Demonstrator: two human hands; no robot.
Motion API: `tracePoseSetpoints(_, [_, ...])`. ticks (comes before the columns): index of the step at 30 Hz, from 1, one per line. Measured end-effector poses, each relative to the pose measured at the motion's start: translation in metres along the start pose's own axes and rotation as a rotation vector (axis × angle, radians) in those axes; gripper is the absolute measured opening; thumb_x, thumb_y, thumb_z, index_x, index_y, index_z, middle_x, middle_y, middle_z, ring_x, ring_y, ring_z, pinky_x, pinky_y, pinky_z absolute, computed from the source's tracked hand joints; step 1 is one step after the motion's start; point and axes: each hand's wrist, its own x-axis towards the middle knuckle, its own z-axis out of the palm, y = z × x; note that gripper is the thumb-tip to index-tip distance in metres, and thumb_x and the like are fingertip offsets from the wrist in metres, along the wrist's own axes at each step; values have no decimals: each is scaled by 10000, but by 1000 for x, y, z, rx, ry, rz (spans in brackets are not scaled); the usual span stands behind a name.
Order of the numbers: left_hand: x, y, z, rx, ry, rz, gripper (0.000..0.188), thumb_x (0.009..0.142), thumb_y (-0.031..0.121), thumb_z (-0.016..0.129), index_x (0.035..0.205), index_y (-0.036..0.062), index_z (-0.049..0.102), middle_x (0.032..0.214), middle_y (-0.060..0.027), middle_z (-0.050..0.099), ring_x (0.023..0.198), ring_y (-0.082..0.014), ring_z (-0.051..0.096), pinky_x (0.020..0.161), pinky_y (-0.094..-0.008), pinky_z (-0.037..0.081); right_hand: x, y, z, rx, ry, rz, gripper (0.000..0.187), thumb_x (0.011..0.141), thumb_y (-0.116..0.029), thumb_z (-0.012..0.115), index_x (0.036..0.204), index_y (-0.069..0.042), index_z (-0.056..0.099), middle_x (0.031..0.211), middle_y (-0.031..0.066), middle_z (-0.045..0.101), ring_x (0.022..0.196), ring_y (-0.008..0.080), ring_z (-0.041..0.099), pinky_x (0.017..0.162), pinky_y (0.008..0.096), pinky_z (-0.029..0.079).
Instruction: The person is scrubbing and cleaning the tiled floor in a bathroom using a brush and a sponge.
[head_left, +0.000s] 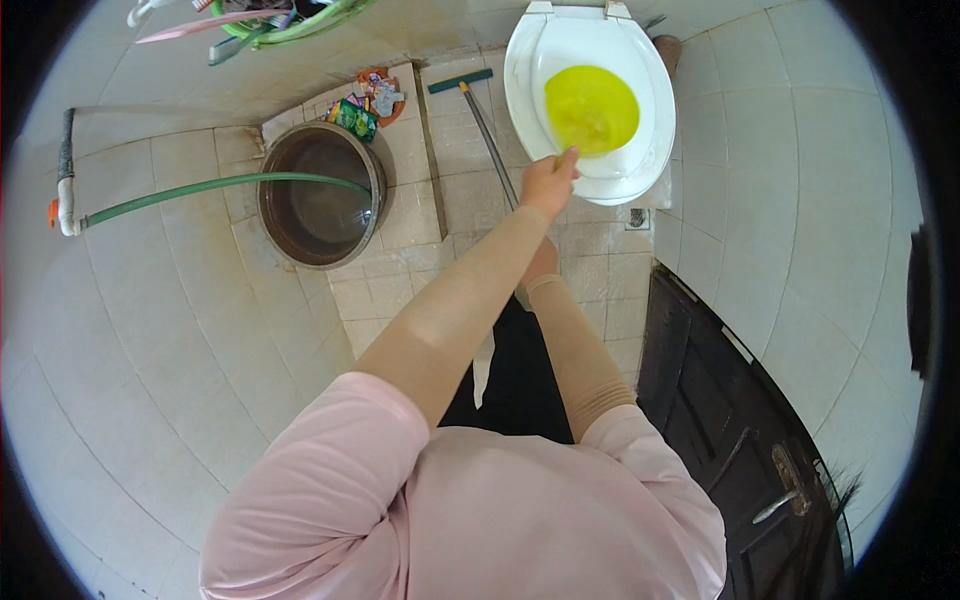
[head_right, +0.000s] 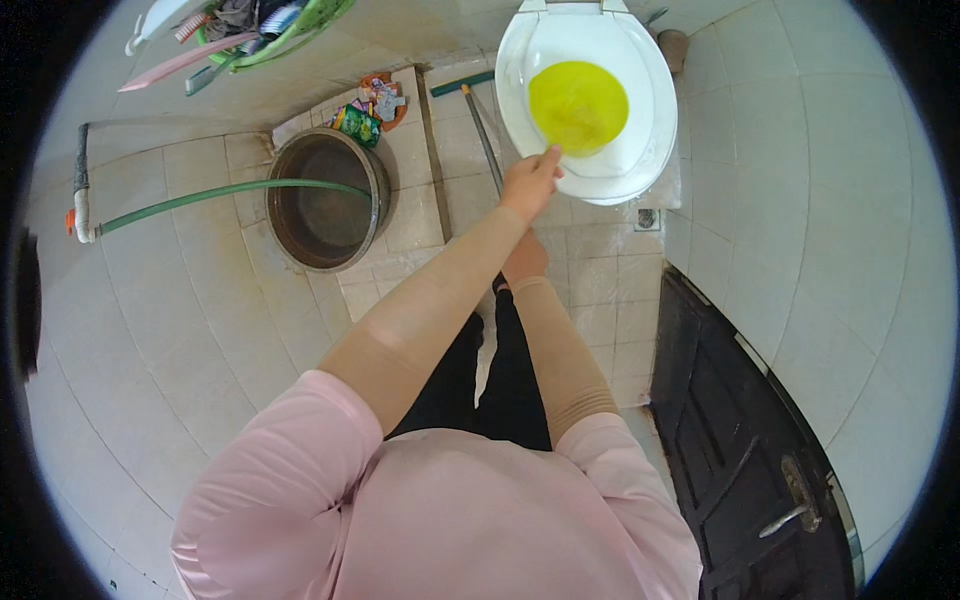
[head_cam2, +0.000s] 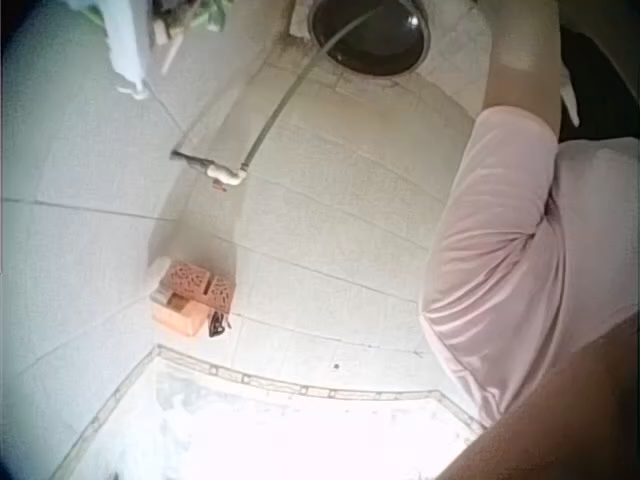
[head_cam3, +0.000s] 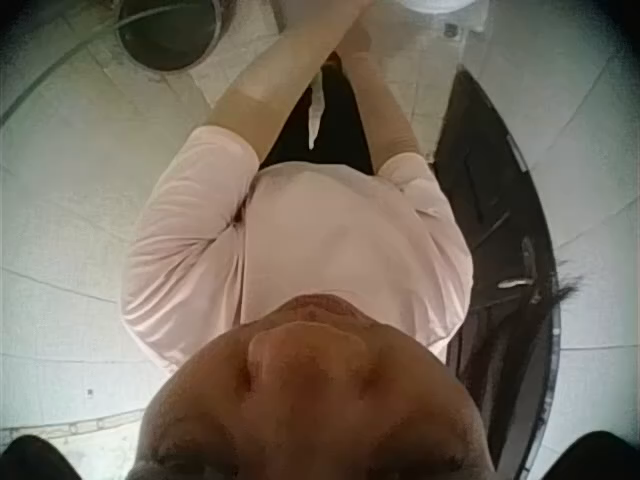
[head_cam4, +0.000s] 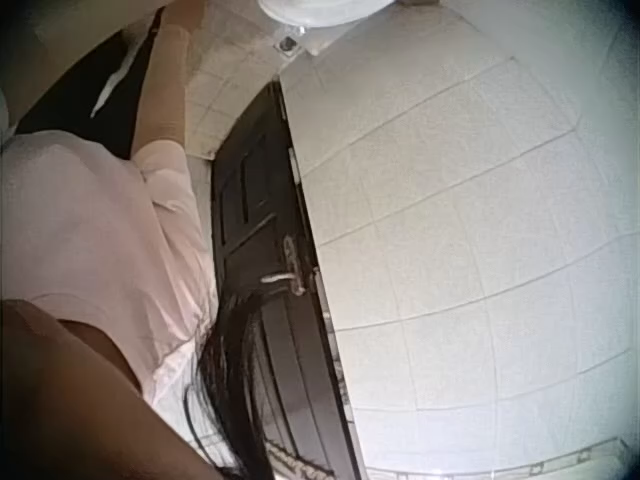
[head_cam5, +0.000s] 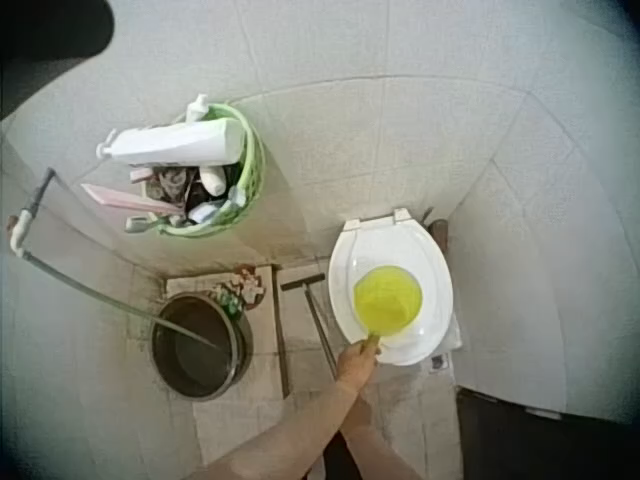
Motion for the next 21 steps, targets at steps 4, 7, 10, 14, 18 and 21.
tracePoseSetpoints(4, [-44,-19,-65,-37,51,-54,456,936,441,553,775,18,610,662,-21,531,571,-91,476,500,-254,379,-56,-5,-25,-126,-121,142,511,879,-162,528,1380,-138,434,1003,249,623,849,414,635,733,489,514])
tracePoseSetpoints(7, [-93,-48,-126,-83,153,-71,412,952,410,548,785,37,596,652,8,500,536,-72,439,483,-238,358,-120,8,-35,-223,-192,189,520,902,-136,500,1412,-172,401,885,225,621,777,396,635,684,496,506])
tracePoseSetpoints(10, [-156,-84,-192,-196,203,-101,378,961,401,542,800,61,582,639,36,471,495,-50,391,447,-211,317,-131,6,-30,-218,-96,140,508,914,-138,491,1413,-163,401,881,229,620,761,405,628,689,503,502])
tracePoseSetpoints(14, [-252,-119,-271,-94,405,-211,433,977,397,509,719,55,567,586,23,468,508,-60,410,469,-231,330,-45,-34,-19,-232,-93,63,507,918,-131,451,1422,-131,391,1008,244,629,869,409,634,757,494,511])
tracePoseSetpoints(18, [-349,-137,-321,-288,551,-369,402,988,419,468,803,79,576,544,45,394,443,-33,331,392,-205,251,51,-86,-8,-214,-16,52,444,926,-123,409,1363,-45,433,980,251,648,920,410,634,794,501,507])
tracePoseSetpoints(21, [-410,-143,-337,-360,580,-348,353,1002,415,432,930,95,562,550,55,357,450,-26,296,385,-201,226,55,-99,4,-227,-38,59,422,925,-118,402,1335,-29,450,980,255,653,927,411,636,788,508,507])
